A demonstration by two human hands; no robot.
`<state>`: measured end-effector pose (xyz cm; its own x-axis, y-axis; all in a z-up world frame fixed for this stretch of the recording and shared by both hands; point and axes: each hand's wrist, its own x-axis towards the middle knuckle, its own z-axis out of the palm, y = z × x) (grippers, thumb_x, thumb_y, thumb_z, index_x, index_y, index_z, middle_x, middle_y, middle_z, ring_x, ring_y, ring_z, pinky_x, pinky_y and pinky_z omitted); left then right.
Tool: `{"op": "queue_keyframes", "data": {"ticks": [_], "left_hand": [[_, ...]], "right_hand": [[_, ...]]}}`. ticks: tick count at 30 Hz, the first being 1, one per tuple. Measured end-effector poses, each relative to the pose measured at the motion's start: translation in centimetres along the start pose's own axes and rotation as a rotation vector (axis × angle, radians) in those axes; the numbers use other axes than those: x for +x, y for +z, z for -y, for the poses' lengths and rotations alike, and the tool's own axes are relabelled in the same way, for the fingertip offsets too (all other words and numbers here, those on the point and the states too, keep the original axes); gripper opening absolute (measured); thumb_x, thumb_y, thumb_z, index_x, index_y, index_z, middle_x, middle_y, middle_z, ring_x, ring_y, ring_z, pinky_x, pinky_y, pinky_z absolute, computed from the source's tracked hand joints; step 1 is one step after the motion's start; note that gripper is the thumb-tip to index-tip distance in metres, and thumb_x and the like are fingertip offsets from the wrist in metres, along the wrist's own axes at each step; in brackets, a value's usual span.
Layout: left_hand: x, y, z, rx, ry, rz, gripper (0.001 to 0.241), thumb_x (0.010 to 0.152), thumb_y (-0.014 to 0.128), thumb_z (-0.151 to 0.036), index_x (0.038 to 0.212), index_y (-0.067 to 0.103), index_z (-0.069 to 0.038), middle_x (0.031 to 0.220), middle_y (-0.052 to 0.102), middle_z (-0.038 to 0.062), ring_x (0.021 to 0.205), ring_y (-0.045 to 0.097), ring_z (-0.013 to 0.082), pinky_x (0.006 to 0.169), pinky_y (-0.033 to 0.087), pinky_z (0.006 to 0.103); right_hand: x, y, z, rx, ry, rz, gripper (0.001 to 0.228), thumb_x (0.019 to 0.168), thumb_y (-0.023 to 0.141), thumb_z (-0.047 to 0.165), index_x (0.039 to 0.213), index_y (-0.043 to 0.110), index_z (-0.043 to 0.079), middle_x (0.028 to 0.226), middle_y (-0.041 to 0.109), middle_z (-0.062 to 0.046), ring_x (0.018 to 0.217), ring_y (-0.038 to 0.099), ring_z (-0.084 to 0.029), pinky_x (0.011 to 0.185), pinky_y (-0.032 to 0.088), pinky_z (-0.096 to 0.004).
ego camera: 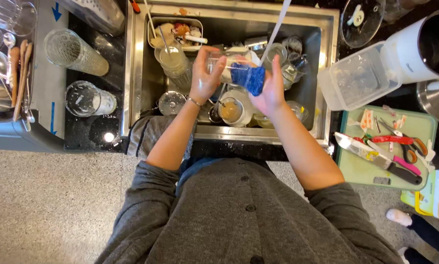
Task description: Washing and rinsing various glasses and cups in a kitchen sink using soap and water.
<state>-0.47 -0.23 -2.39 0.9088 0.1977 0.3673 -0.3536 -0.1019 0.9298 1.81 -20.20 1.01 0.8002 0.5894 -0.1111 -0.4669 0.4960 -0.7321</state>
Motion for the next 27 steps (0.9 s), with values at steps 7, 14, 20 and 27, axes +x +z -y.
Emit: {"op": "queue_keyframes", "data": {"ticks": [7,14,20,27], "left_hand": [[0.5,1.3,-2.0,-0.531,-0.853,-0.072,0.047,0.092,0.06,-0.057,0.107,0.055,-0.013,0.065,0.056,0.003,0.038,0.042,0.0096,0.034,0.029,0.0249],[0.0,0.9,0.2,-0.626,-0.991,0.287,0.062,0.094,0.053,-0.067,0.115,0.058,-0.009,0.076,0.065,0.003,0.04,0.039,0.0065,0.033,0.025,0.0203],[-0.2,0.6,-0.6,-0.104,-0.189,0.268,0.049,0.105,0.066,-0.048,0.129,0.051,-0.007,0.108,0.064,0.01,0.071,0.058,0.0117,0.057,0.051,0.0234],[2.5,-1.2,0.5,-0.516,-1.074,0.501,0.082,0.095,0.052,-0.073,0.133,0.065,-0.002,0.069,0.061,0.0,0.044,0.049,0.0042,0.034,0.036,0.0171]], "right_hand": [[-1.5,0.4,-1.1,-0.77,-0.174,-0.187,0.059,0.104,0.047,0.056,0.128,0.07,0.007,0.116,0.071,-0.016,0.107,0.07,-0.027,0.099,0.054,-0.039],[-0.7,0.5,0.6,-1.649,-0.53,0.269,0.033,0.1,0.069,0.036,0.122,0.072,0.012,0.119,0.074,-0.016,0.113,0.069,-0.03,0.099,0.054,-0.047],[0.2,-1.6,-0.6,-0.51,-0.066,0.033,0.036,0.099,0.07,0.023,0.131,0.068,0.008,0.129,0.071,-0.01,0.118,0.069,-0.021,0.108,0.054,-0.04],[-0.5,3.4,0.9,-1.544,-0.083,0.112,0.036,0.102,0.067,0.023,0.137,0.067,0.015,0.116,0.076,-0.011,0.099,0.073,-0.025,0.09,0.059,-0.038]]}}
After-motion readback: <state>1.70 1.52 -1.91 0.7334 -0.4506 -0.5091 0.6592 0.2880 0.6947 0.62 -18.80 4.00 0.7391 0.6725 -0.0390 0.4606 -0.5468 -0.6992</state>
